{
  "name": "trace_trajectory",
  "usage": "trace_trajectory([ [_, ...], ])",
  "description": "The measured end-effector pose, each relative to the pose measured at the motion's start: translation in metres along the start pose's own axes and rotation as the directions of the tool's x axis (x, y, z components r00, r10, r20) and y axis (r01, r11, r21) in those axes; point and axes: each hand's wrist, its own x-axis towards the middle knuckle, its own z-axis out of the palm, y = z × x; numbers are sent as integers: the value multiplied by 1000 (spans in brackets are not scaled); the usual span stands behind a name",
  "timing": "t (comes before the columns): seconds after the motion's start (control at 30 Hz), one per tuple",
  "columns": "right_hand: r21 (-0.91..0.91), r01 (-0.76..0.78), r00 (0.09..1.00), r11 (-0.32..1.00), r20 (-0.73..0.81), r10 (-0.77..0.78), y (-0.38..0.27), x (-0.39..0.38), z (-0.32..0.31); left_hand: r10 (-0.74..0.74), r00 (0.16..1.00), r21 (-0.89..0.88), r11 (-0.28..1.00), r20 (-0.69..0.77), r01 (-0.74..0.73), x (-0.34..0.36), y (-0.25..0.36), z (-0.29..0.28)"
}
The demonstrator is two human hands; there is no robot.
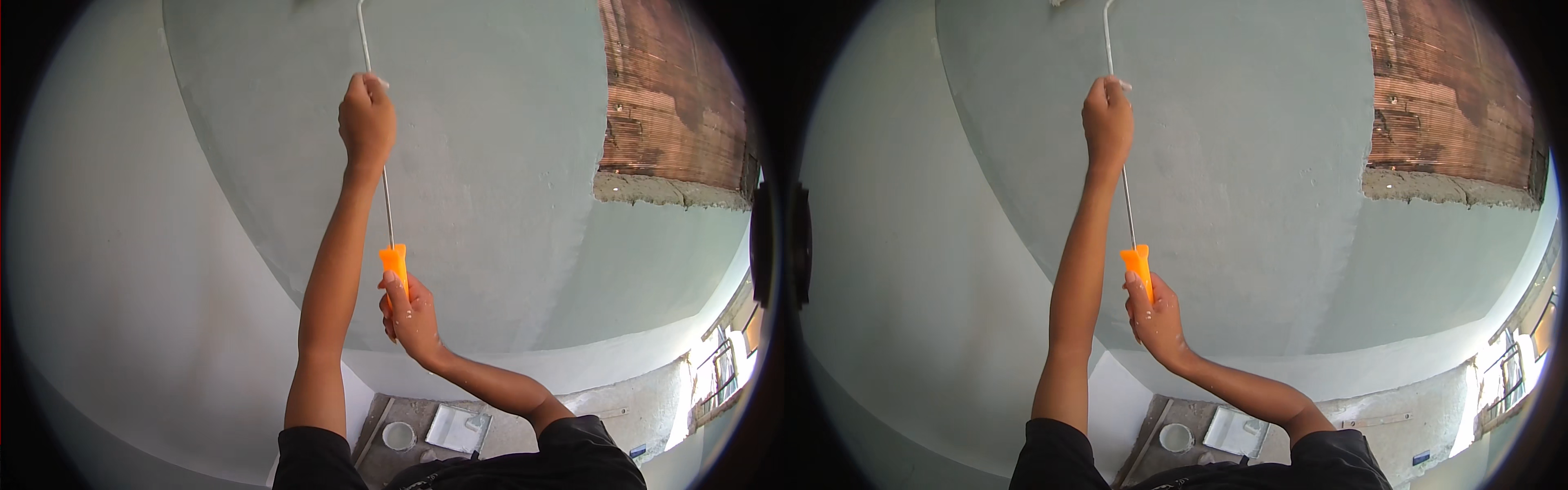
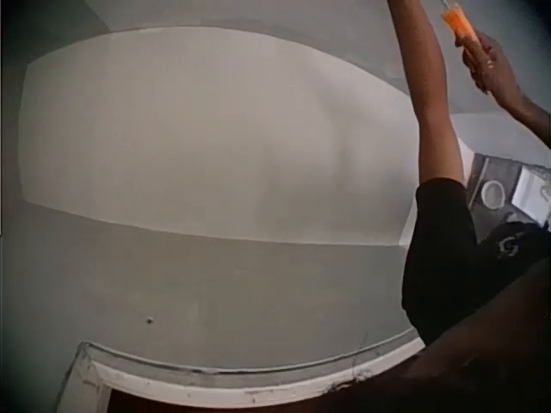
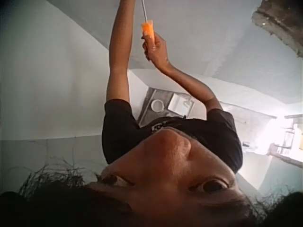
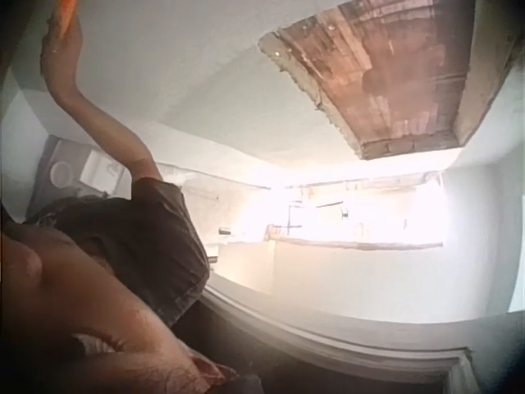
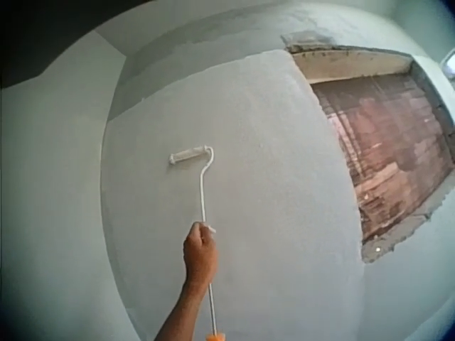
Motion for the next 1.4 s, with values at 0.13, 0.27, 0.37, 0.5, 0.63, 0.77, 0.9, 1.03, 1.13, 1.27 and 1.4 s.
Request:
trace_trajectory([
  [0.13,-151,-154,974,976,-189,124,35,-77,-34,-186,977,-55,980,100,192,-133,-31,12],
  [0.27,-167,-238,953,957,-231,197,42,-76,-54,-107,993,-143,983,46,112,-142,-34,26],
  [0.37,-122,39,998,992,-53,-46,18,-16,-49,-23,1000,-79,997,-11,22,-50,-14,18],
  [0.5,-76,-39,999,996,-22,37,0,21,-44,151,987,-67,986,-59,-154,1,-4,21],
  [0.63,-288,-4,991,958,-128,-34,33,-46,-89,-16,999,-103,995,-33,13,-114,-26,45],
  [0.77,-348,-274,957,897,-188,220,63,-120,-131,-273,957,-43,960,100,278,-224,-40,60],
  [0.9,-353,-82,991,932,-124,40,38,-63,-107,-26,1000,-74,997,-2,26,-140,-32,49],
  [1.03,-200,30,999,979,-34,-37,-25,27,-61,5,999,-82,997,-48,-9,7,2,31],
  [1.13,-171,21,1000,985,-3,-22,-41,36,-61,-17,998,-109,994,-59,11,16,13,34],
  [1.27,-324,-70,994,943,-103,38,-11,-35,-103,-87,996,-88,993,-38,83,-88,-11,53],
  [1.4,-349,-61,994,935,-108,24,3,-60,-118,-186,982,-119,976,-9,184,-130,-21,60],
])
